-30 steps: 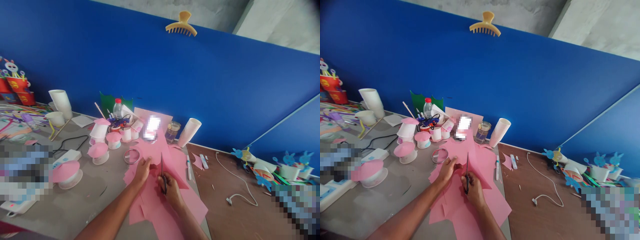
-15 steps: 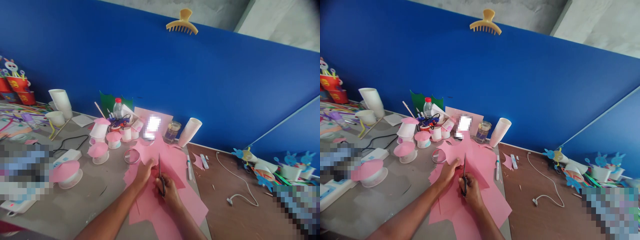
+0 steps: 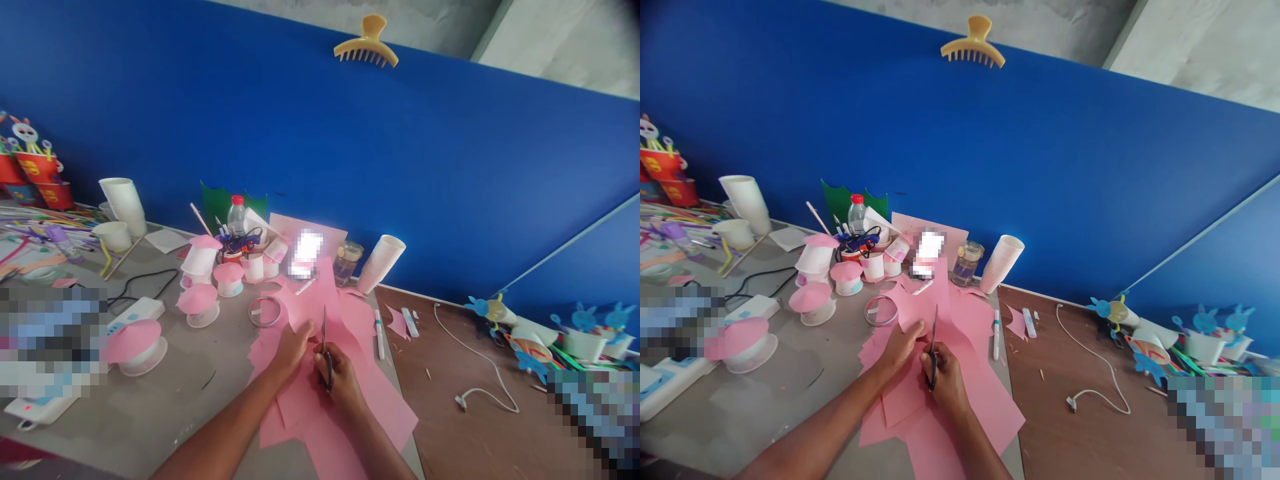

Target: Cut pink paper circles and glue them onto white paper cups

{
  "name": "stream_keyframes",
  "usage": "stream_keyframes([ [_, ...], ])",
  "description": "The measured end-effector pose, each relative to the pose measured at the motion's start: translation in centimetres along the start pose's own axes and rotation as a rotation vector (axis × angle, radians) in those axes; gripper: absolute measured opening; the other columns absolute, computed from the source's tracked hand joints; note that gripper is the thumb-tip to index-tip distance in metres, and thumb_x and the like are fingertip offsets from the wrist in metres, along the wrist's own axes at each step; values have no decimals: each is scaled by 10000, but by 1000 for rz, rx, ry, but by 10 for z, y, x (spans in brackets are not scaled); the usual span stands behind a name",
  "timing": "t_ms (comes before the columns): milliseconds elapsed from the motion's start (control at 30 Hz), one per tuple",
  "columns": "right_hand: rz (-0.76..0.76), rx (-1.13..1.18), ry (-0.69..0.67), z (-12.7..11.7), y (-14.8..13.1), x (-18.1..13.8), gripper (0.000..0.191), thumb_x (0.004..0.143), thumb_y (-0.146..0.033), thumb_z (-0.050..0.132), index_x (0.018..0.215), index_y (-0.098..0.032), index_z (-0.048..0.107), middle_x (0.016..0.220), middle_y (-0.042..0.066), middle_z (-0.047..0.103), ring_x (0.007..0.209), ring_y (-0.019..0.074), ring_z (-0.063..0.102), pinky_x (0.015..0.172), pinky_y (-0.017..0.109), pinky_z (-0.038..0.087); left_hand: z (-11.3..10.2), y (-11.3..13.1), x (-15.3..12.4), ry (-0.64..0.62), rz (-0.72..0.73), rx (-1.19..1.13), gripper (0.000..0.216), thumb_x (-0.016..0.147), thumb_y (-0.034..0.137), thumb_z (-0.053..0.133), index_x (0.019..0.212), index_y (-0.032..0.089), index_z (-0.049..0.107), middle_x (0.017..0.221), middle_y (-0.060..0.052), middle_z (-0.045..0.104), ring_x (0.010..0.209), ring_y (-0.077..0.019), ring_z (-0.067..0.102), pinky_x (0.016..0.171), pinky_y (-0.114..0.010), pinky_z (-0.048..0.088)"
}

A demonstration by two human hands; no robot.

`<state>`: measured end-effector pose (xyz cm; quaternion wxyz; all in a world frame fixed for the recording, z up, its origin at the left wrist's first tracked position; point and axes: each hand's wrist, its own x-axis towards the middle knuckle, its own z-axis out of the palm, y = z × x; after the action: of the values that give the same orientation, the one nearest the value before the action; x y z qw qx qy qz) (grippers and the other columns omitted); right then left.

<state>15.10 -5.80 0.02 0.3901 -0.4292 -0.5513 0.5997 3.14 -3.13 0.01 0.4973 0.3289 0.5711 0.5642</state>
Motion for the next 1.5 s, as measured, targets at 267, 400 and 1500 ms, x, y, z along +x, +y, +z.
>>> stream_keyframes([
  [267,-1,-7,13,0,2,1,436,756,-583,608,880,-178,502,479,-78,454,397,84,421,386,189,300,0,-3,0,-59,59,-32,306,747,411,557,571,162,582,552,-24,606,571,-164,578,600,-274,444],
  [400,14,0,24,1,0,1,454,734,-598,617,871,-182,499,487,-80,444,391,80,400,374,192,294,1,-3,0,-37,37,-53,278,724,398,578,568,169,561,542,-13,591,568,-164,583,613,-279,459],
  [1500,-74,-115,62,-9,5,4,427,787,-561,586,918,-156,567,555,-23,536,485,118,477,444,220,376,3,7,-14,-60,107,84,275,734,367,540,546,202,426,523,40,410,523,-114,382,530,-248,356],
])
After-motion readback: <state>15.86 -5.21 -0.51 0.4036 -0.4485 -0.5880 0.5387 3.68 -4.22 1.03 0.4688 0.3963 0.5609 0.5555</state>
